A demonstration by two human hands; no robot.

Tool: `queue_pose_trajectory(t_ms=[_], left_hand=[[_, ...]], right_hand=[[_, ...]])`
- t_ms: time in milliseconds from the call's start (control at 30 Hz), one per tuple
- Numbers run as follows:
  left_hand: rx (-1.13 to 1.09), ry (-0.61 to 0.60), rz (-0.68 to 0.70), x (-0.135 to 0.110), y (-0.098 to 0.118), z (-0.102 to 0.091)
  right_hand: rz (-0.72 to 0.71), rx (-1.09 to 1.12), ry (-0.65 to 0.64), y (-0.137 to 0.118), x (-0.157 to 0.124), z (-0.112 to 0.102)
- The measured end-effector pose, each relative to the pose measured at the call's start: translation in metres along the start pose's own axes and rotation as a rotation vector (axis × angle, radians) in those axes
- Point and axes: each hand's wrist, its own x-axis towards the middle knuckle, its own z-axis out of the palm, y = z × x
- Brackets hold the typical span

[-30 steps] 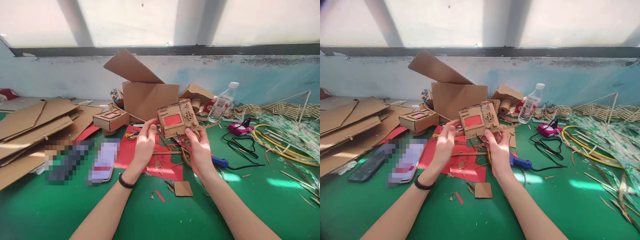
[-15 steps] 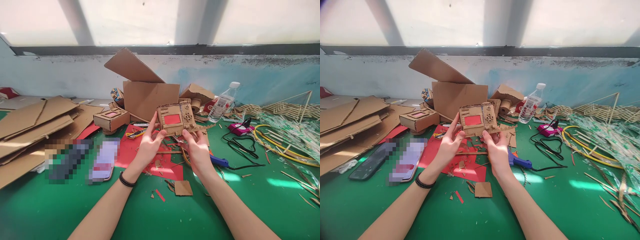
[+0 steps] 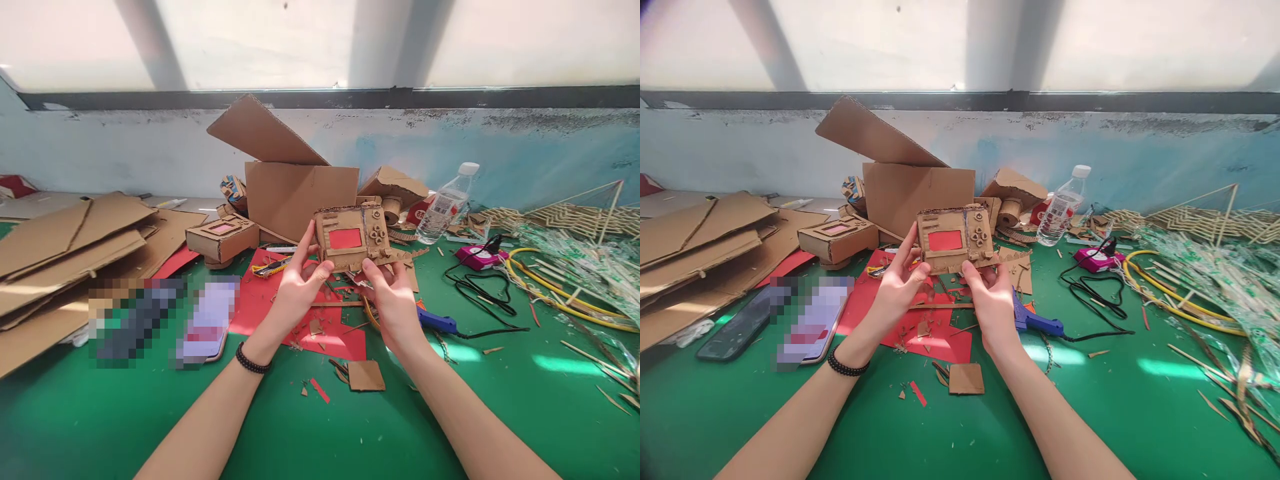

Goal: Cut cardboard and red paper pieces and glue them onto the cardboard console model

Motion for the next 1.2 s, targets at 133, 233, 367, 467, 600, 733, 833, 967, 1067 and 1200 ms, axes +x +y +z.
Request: queue_pose_trajectory(t_ms=[133,233,367,467,600,733,833,967,1067,1200], left_hand=[[0.011,-0.004,0.005,-0.001,0.002,0.000],[0.004,-0.023,-0.009,-0.002,0.001,0.000],[-0.007,-0.032,0.044,-0.003,-0.003,0.004],[-0.006,-0.003,0.060,-0.005,-0.006,0.010],[0.022,0.064,0.034,-0.007,-0.003,0.016],[0.007,0.045,0.033,-0.008,-0.001,0.017],[-0.012,0.026,0.024,-0.008,-0.001,0.016],[-0.013,0.026,0.023,-0.008,-0.001,0.015],[0.022,0.033,0.013,-0.008,-0.001,0.014],[0.019,0.024,0.013,-0.007,-0.001,0.014]], right_hand=[[-0.005,-0.009,-0.006,0.000,-0.001,0.000],[-0.014,-0.006,-0.008,-0.001,-0.002,0.001],[-0.028,0.018,-0.007,0.000,-0.004,0.004],[-0.055,0.038,-0.014,0.003,-0.007,0.007],[-0.084,0.024,-0.038,0.006,-0.009,0.008],[-0.098,0.011,-0.041,0.007,-0.010,0.007],[-0.100,0.005,-0.048,0.006,-0.010,0.007],[-0.078,0.014,-0.039,0.003,-0.011,0.008],[-0.072,0.012,-0.030,0.002,-0.011,0.008],[-0.064,0.020,-0.032,0.004,-0.010,0.008]])
